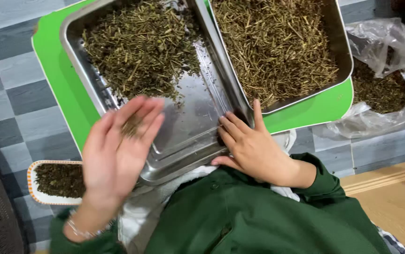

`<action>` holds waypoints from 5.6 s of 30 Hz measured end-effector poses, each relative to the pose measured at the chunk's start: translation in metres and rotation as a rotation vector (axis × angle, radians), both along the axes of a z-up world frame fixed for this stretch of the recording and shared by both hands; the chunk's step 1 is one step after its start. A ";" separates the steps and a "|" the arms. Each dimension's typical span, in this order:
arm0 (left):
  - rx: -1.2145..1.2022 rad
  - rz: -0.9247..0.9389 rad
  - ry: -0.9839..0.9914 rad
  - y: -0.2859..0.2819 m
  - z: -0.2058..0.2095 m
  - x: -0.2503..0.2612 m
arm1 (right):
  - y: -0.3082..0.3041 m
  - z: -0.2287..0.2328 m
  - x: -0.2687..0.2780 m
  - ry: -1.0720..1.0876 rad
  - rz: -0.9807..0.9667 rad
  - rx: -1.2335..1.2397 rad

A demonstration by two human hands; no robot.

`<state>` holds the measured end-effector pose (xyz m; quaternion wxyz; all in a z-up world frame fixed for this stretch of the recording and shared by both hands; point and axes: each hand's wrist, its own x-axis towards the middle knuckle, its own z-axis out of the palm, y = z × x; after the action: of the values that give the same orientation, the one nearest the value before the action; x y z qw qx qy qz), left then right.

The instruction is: Sorting dried tea leaves by hand to remove stems and debris

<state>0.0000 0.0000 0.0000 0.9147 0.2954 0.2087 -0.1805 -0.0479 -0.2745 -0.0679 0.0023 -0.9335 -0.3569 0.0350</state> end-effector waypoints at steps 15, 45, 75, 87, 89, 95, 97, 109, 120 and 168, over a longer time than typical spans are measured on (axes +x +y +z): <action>1.194 -0.805 -1.024 -0.207 -0.009 0.143 | 0.004 0.013 0.014 -0.108 0.307 0.684; -0.489 -1.082 -0.507 -0.111 -0.018 0.183 | -0.003 -0.012 0.025 -0.343 0.031 0.790; -0.301 -0.757 -0.792 -0.111 0.050 0.099 | -0.140 0.002 0.079 -0.550 -0.515 0.766; -0.221 -0.143 -0.756 0.112 0.024 -0.026 | -0.056 0.018 0.072 -0.270 -0.161 0.539; -0.231 -0.078 -0.797 0.115 0.009 -0.045 | -0.026 0.021 0.076 -0.248 -0.058 0.491; -0.318 0.078 -0.782 0.099 -0.032 -0.071 | 0.046 0.002 0.083 -0.047 0.198 0.296; -0.401 0.002 -0.783 0.094 -0.064 -0.078 | 0.064 -0.006 0.079 -0.026 0.230 0.203; 0.025 0.135 -0.508 0.070 -0.105 -0.086 | 0.087 -0.040 0.093 -0.054 0.152 0.004; 0.213 0.140 -0.509 0.058 -0.101 -0.082 | 0.089 -0.038 0.095 -0.079 0.258 0.035; 1.220 -0.281 -0.898 0.054 -0.073 -0.014 | 0.047 -0.021 0.092 0.128 0.204 0.200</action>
<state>-0.0139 0.0544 -0.0732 0.5552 0.8162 -0.1595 -0.0107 0.0444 -0.2276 -0.0891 0.1142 -0.8834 -0.4507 0.0586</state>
